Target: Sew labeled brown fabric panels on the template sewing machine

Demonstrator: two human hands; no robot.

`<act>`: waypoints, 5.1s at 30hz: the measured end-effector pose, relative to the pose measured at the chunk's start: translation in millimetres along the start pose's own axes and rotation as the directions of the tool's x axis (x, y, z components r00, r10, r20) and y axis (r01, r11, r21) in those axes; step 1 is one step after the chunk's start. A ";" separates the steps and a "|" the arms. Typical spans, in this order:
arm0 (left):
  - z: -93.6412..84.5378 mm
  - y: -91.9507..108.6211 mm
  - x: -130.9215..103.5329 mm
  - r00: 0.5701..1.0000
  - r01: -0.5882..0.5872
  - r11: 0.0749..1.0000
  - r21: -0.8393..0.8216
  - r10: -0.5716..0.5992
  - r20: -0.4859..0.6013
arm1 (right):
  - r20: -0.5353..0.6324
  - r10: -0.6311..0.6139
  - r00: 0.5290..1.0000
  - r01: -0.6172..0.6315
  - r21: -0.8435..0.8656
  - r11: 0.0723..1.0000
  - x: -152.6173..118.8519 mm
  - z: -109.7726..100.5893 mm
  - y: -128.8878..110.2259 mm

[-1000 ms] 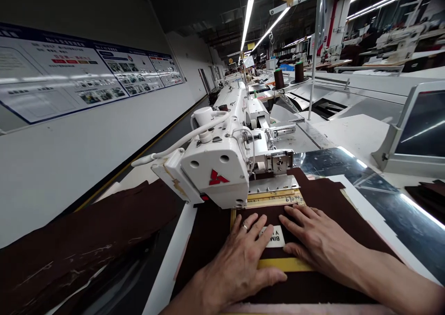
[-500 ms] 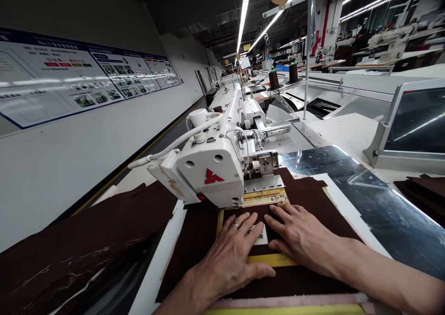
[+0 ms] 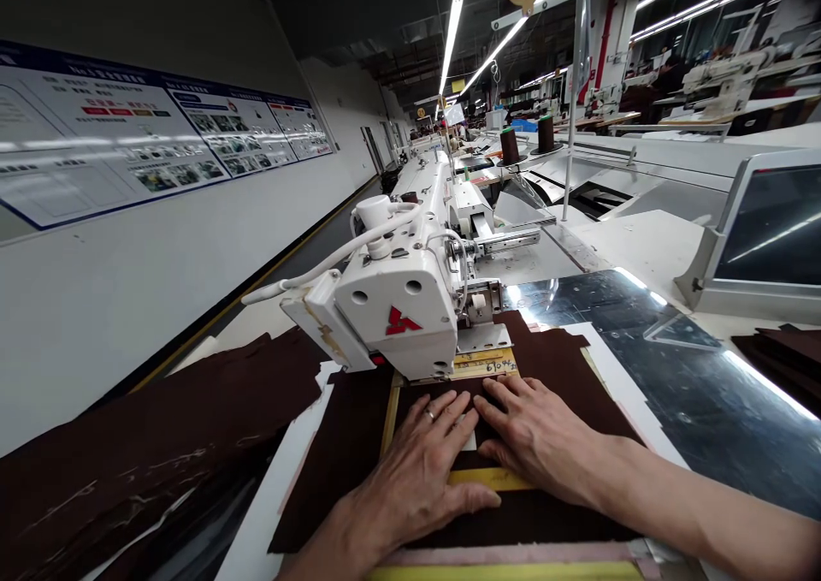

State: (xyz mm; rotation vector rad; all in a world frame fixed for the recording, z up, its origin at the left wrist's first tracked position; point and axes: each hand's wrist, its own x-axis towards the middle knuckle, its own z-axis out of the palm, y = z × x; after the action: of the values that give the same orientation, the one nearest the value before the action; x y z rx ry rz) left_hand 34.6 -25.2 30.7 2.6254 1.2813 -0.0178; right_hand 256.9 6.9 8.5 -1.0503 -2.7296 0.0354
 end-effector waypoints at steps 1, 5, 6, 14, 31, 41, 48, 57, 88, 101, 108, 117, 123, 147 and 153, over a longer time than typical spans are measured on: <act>0.4 -0.7 -0.9 1.000 -0.003 1.000 -0.006 0.003 -0.007 | 0.002 -0.003 1.000 0.003 0.006 1.000 0.9 0.0 -0.5; 1.3 -4.3 -3.7 1.000 -0.007 1.000 -0.021 0.007 -0.021 | -0.004 -0.029 1.000 0.029 0.039 0.999 2.6 0.7 0.5; 1.4 -5.2 -4.2 1.000 -0.006 1.000 -0.022 0.006 -0.016 | -0.009 -0.035 0.999 0.035 0.046 0.998 2.6 1.5 1.2; 2.8 -11.3 -9.0 1.000 -0.011 1.000 0.002 0.011 -0.023 | -0.063 -0.063 0.996 0.068 0.073 0.995 3.1 14.1 -1.0; 2.8 -24.1 -22.2 0.995 -0.036 0.999 0.016 0.037 -0.095 | -0.132 -0.086 0.987 0.112 0.205 0.972 7.1 15.0 -12.7; 1.2 -33.0 -30.7 0.999 0.000 1.000 -0.005 0.000 -0.053 | -0.066 -0.176 0.982 0.187 0.234 0.954 3.8 4.9 -22.4; 3.8 -38.0 -33.7 0.998 -0.013 1.000 0.015 0.014 -0.069 | -0.075 -0.175 0.982 0.188 0.240 0.952 2.7 6.9 -24.1; 2.1 -41.7 -32.3 0.999 -0.014 1.000 0.019 0.015 -0.047 | -0.079 -0.169 0.982 0.183 0.224 0.957 2.8 6.8 -24.3; 0.8 -52.1 -5.3 0.998 -0.045 0.988 -0.147 0.037 -0.059 | -0.096 -0.185 0.978 0.208 0.381 0.901 2.0 1.7 -21.6; 0.3 -52.0 -14.9 0.993 -0.066 0.986 -0.154 0.050 -0.106 | 0.015 -0.180 0.984 0.160 0.387 0.908 7.9 7.1 -31.4; 13.5 -54.0 -39.3 1.000 -0.002 1.000 0.006 0.002 -0.019 | 0.027 -0.140 0.990 0.120 0.374 0.920 13.0 8.6 -34.9; 17.2 -48.7 -51.7 0.998 -0.045 0.998 0.047 0.047 -0.035 | 0.032 -0.145 0.989 0.125 0.354 0.927 11.1 10.1 -35.7; 4.1 -56.4 -43.3 0.997 -0.075 0.997 -0.015 0.075 -0.028 | 0.031 -0.161 0.986 0.140 0.355 0.924 11.3 6.2 -35.3; -6.5 -54.0 -25.3 0.996 -0.007 0.993 -0.118 -0.003 -0.085 | -0.028 -0.170 0.985 0.169 0.352 0.921 10.4 7.4 -35.4; -7.1 -52.2 -25.4 0.996 -0.006 0.993 -0.116 -0.005 -0.090 | -0.012 -0.166 0.986 0.159 0.352 0.922 11.3 5.7 -34.9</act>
State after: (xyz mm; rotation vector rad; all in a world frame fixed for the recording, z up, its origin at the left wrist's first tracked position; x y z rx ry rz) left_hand -22.5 -12.5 30.4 2.5536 1.2693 0.1727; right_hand 224.6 -11.3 8.6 -0.7237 -2.6761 0.4905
